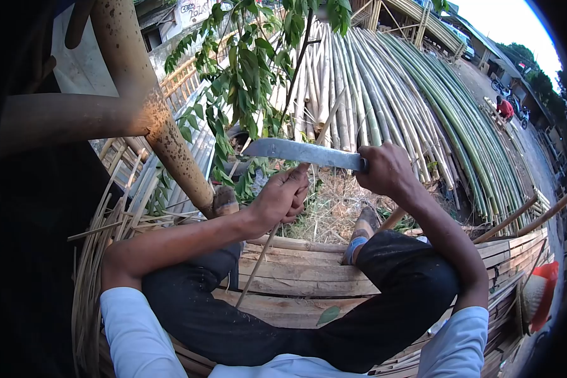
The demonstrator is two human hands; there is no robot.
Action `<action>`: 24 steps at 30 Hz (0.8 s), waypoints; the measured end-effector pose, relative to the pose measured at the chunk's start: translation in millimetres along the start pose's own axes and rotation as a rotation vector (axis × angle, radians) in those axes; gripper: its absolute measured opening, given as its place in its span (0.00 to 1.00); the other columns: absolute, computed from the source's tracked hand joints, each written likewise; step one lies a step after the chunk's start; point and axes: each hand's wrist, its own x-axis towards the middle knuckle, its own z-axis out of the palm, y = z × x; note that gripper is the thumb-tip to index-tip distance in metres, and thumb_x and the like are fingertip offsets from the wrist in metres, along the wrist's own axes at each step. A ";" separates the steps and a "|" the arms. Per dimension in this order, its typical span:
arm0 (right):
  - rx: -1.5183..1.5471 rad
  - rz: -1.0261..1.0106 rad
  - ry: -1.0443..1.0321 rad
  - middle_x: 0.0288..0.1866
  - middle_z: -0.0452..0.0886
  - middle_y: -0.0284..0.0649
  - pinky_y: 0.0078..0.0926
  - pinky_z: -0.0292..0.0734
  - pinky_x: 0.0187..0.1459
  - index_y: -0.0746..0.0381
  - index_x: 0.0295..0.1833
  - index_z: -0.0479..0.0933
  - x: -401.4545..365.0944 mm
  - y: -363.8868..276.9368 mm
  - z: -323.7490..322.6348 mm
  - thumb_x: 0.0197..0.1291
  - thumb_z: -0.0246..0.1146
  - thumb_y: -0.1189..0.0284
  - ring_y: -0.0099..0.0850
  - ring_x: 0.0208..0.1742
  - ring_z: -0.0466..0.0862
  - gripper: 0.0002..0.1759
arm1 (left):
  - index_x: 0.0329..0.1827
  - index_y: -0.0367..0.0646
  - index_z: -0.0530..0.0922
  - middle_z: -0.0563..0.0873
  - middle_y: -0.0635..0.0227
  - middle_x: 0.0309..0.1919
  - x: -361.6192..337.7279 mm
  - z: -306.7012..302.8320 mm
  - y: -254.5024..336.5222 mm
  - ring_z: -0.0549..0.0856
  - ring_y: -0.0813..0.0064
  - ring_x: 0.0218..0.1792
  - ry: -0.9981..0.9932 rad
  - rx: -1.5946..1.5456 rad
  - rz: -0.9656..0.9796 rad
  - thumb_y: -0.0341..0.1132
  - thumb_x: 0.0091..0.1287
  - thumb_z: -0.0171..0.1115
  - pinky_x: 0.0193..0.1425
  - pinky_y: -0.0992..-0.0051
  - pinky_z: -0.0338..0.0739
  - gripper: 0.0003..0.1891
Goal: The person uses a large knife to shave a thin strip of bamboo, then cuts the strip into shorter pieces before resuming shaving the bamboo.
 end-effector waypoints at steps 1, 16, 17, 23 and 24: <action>0.000 0.001 0.000 0.15 0.79 0.42 0.36 0.76 0.26 0.60 0.27 0.81 -0.4 0.5 0.3 0.42 0.65 0.69 0.38 0.17 0.81 0.06 | 0.28 0.52 0.59 0.56 0.81 0.16 0.6 -1.1 -0.1 0.55 0.87 0.14 -0.019 0.000 -0.011 0.57 0.76 0.39 0.15 0.82 0.46 0.22; 0.402 0.451 0.178 0.16 0.74 0.38 0.29 0.64 0.21 0.68 0.27 0.77 -12.6 54.3 4.1 0.63 0.58 0.57 0.27 0.16 0.71 0.23 | 0.28 0.51 0.60 0.59 0.81 0.17 -5.6 6.6 -1.2 0.56 0.88 0.14 -0.028 0.079 0.027 0.57 0.76 0.39 0.15 0.83 0.49 0.22; 0.599 0.502 0.180 0.16 0.72 0.34 0.26 0.62 0.21 0.66 0.26 0.76 -12.5 52.4 -0.2 0.64 0.59 0.57 0.24 0.16 0.69 0.23 | 0.27 0.51 0.60 0.59 0.81 0.17 -0.7 2.9 -4.6 0.55 0.87 0.14 0.004 0.079 0.040 0.58 0.75 0.38 0.15 0.83 0.48 0.23; 0.536 0.219 0.093 0.13 0.70 0.32 0.26 0.59 0.21 0.66 0.31 0.78 -10.9 31.6 -7.1 0.65 0.60 0.60 0.19 0.17 0.69 0.19 | 0.25 0.52 0.57 0.56 0.82 0.15 4.0 -10.3 -5.2 0.52 0.87 0.13 -0.062 -0.020 -0.072 0.64 0.73 0.36 0.15 0.82 0.45 0.27; 0.429 0.222 0.038 0.14 0.74 0.36 0.30 0.64 0.22 0.64 0.34 0.81 -10.8 18.3 -16.3 0.63 0.62 0.60 0.25 0.16 0.74 0.16 | 0.24 0.53 0.55 0.55 0.83 0.15 4.0 -11.0 -5.4 0.52 0.88 0.13 -0.067 -0.027 -0.094 0.65 0.72 0.36 0.15 0.82 0.45 0.27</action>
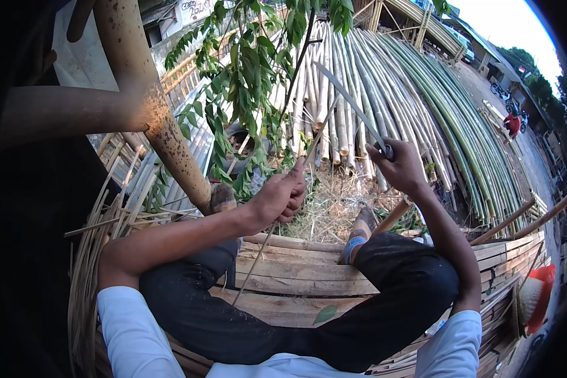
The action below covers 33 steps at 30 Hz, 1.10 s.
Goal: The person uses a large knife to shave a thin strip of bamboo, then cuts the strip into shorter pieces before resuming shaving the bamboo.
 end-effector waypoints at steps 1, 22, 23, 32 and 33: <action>-0.079 -0.040 -0.014 0.16 0.77 0.37 0.33 0.68 0.24 0.62 0.35 0.82 1.2 -1.8 3.3 0.60 0.63 0.61 0.29 0.18 0.77 0.14 | 0.24 0.53 0.55 0.55 0.83 0.15 0.2 0.0 0.2 0.52 0.88 0.13 0.001 0.004 -0.002 0.65 0.72 0.36 0.15 0.82 0.45 0.27; 0.562 0.161 0.116 0.16 0.68 0.27 0.20 0.54 0.17 0.65 0.33 0.77 5.0 13.5 -1.5 0.64 0.61 0.60 0.16 0.15 0.65 0.17 | 0.26 0.50 0.60 0.58 0.83 0.17 8.5 -6.1 -4.5 0.57 0.89 0.15 0.176 0.144 0.044 0.62 0.73 0.40 0.16 0.83 0.51 0.26; 0.450 0.061 0.056 0.16 0.68 0.27 0.19 0.56 0.20 0.66 0.35 0.78 7.0 10.3 -0.5 0.65 0.61 0.59 0.15 0.17 0.65 0.18 | 0.27 0.51 0.61 0.58 0.83 0.18 11.4 -5.9 -8.5 0.56 0.90 0.15 0.180 0.142 0.087 0.60 0.74 0.41 0.16 0.84 0.50 0.24; 0.439 -0.123 -0.152 0.21 0.73 0.29 0.20 0.63 0.23 0.67 0.41 0.81 7.1 -34.6 26.9 0.64 0.65 0.59 0.16 0.22 0.70 0.18 | 0.30 0.48 0.63 0.60 0.84 0.18 7.7 4.9 -4.2 0.59 0.91 0.16 0.038 0.239 0.101 0.58 0.74 0.44 0.17 0.84 0.54 0.23; 0.442 -0.125 -0.148 0.21 0.73 0.29 0.20 0.63 0.23 0.67 0.41 0.81 8.0 -37.1 28.1 0.64 0.65 0.59 0.16 0.22 0.70 0.18 | 0.30 0.48 0.64 0.61 0.83 0.18 7.0 6.9 -5.2 0.59 0.91 0.16 0.029 0.259 0.126 0.58 0.74 0.43 0.17 0.84 0.54 0.23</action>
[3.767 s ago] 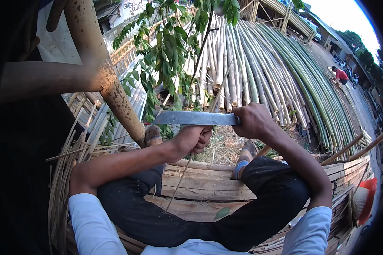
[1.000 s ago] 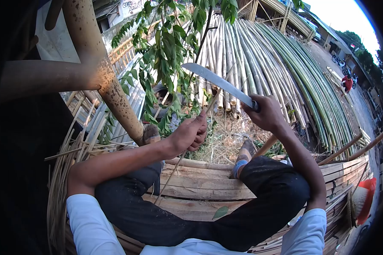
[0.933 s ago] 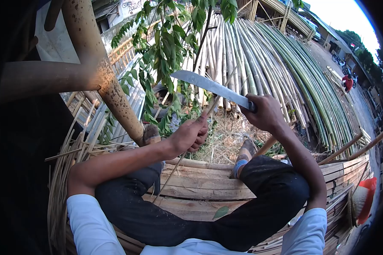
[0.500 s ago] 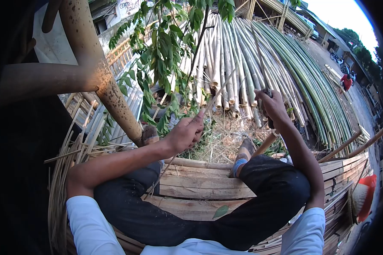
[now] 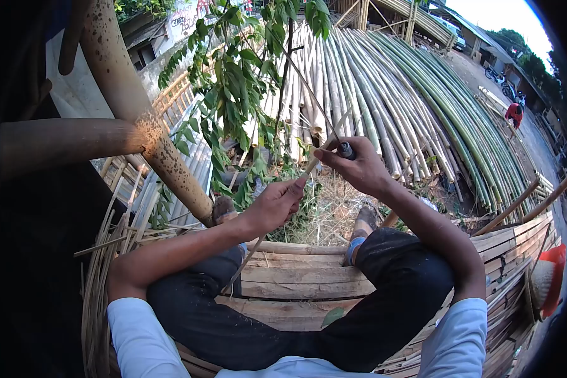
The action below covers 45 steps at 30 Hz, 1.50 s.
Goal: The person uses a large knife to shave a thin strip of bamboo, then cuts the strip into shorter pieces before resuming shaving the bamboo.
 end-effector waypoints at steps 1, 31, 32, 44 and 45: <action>0.047 0.011 0.006 0.19 0.72 0.28 0.19 0.61 0.21 0.66 0.39 0.81 0.6 -1.6 2.0 0.64 0.64 0.61 0.16 0.20 0.69 0.17 | 0.29 0.48 0.64 0.61 0.83 0.18 -0.3 1.5 -0.2 0.60 0.90 0.16 -0.007 0.017 0.026 0.58 0.74 0.43 0.17 0.84 0.55 0.24; -0.780 -0.178 -0.079 0.15 0.78 0.39 0.37 0.76 0.26 0.58 0.30 0.81 -12.0 -2.5 -1.2 0.49 0.69 0.64 0.39 0.19 0.82 0.09 | 0.29 0.48 0.62 0.57 0.80 0.16 -8.8 -1.8 9.2 0.54 0.88 0.12 0.033 -0.172 -0.012 0.53 0.76 0.42 0.14 0.81 0.46 0.21; -0.799 -0.138 -0.080 0.15 0.78 0.40 0.37 0.76 0.26 0.58 0.30 0.82 -11.4 -3.9 -0.5 0.47 0.68 0.65 0.39 0.19 0.82 0.09 | 0.29 0.48 0.62 0.57 0.80 0.15 -8.7 -1.0 8.8 0.54 0.87 0.11 0.056 -0.172 -0.019 0.51 0.77 0.42 0.13 0.80 0.45 0.20; -0.931 -0.039 -0.033 0.15 0.78 0.42 0.37 0.76 0.26 0.59 0.26 0.82 -6.5 20.8 -8.9 0.43 0.65 0.67 0.40 0.18 0.80 0.07 | 0.29 0.50 0.61 0.55 0.82 0.14 -10.1 -0.2 12.3 0.52 0.88 0.10 0.109 -0.176 -0.036 0.53 0.77 0.41 0.12 0.80 0.44 0.20; -0.931 -0.038 -0.032 0.15 0.78 0.42 0.37 0.76 0.26 0.59 0.26 0.82 -6.8 21.4 -10.0 0.43 0.65 0.67 0.40 0.18 0.80 0.07 | 0.29 0.50 0.61 0.55 0.82 0.14 -9.6 -1.0 12.4 0.52 0.88 0.10 0.109 -0.175 -0.036 0.53 0.77 0.41 0.12 0.80 0.44 0.20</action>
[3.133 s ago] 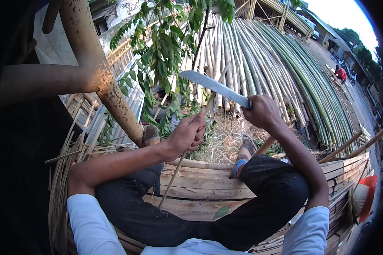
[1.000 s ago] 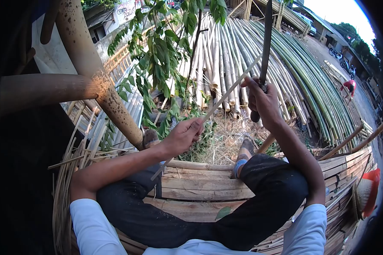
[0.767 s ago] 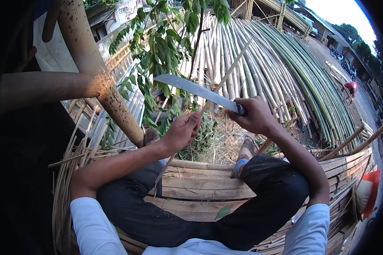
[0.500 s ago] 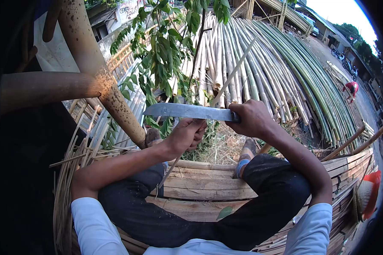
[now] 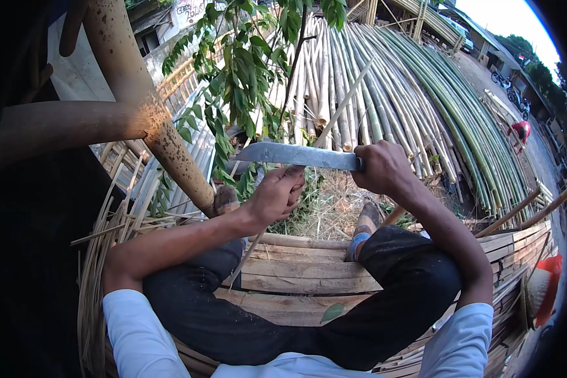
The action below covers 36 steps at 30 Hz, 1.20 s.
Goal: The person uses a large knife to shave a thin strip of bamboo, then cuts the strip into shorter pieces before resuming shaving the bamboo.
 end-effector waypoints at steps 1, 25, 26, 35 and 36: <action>-0.012 0.010 0.008 0.15 0.78 0.42 0.37 0.76 0.26 0.59 0.26 0.82 -0.2 0.9 -0.3 0.43 0.65 0.67 0.39 0.17 0.80 0.07 | 0.29 0.51 0.61 0.55 0.82 0.14 0.4 -1.2 -0.1 0.52 0.88 0.10 -0.020 0.007 0.008 0.54 0.77 0.41 0.12 0.81 0.44 0.21; -0.007 0.182 0.018 0.18 0.80 0.45 0.39 0.79 0.30 0.60 0.28 0.84 -8.4 30.4 4.7 0.43 0.64 0.66 0.41 0.20 0.82 0.10 | 0.28 0.50 0.60 0.56 0.82 0.14 -2.9 -3.2 1.6 0.53 0.88 0.10 -0.013 -0.014 -0.038 0.56 0.76 0.38 0.12 0.81 0.45 0.22; 0.000 0.201 0.027 0.18 0.80 0.46 0.39 0.79 0.30 0.61 0.28 0.84 -8.4 31.3 3.6 0.43 0.64 0.66 0.41 0.20 0.82 0.10 | 0.29 0.50 0.60 0.55 0.82 0.15 -2.9 -2.9 1.6 0.52 0.88 0.10 -0.002 -0.014 -0.036 0.56 0.76 0.37 0.11 0.81 0.44 0.22; 0.376 0.512 0.200 0.15 0.75 0.42 0.38 0.69 0.25 0.66 0.25 0.79 -22.4 81.2 9.5 0.59 0.58 0.61 0.32 0.17 0.75 0.20 | 0.30 0.49 0.61 0.57 0.81 0.15 -6.7 -8.3 -7.9 0.52 0.89 0.11 -0.049 0.043 -0.035 0.56 0.76 0.38 0.12 0.82 0.45 0.22; 0.618 0.557 0.234 0.14 0.73 0.38 0.35 0.66 0.24 0.67 0.25 0.77 -24.3 85.0 14.1 0.61 0.57 0.60 0.28 0.16 0.72 0.21 | 0.30 0.49 0.61 0.57 0.81 0.15 -5.0 -8.0 -8.8 0.52 0.89 0.11 -0.049 0.040 -0.035 0.56 0.76 0.38 0.12 0.82 0.45 0.22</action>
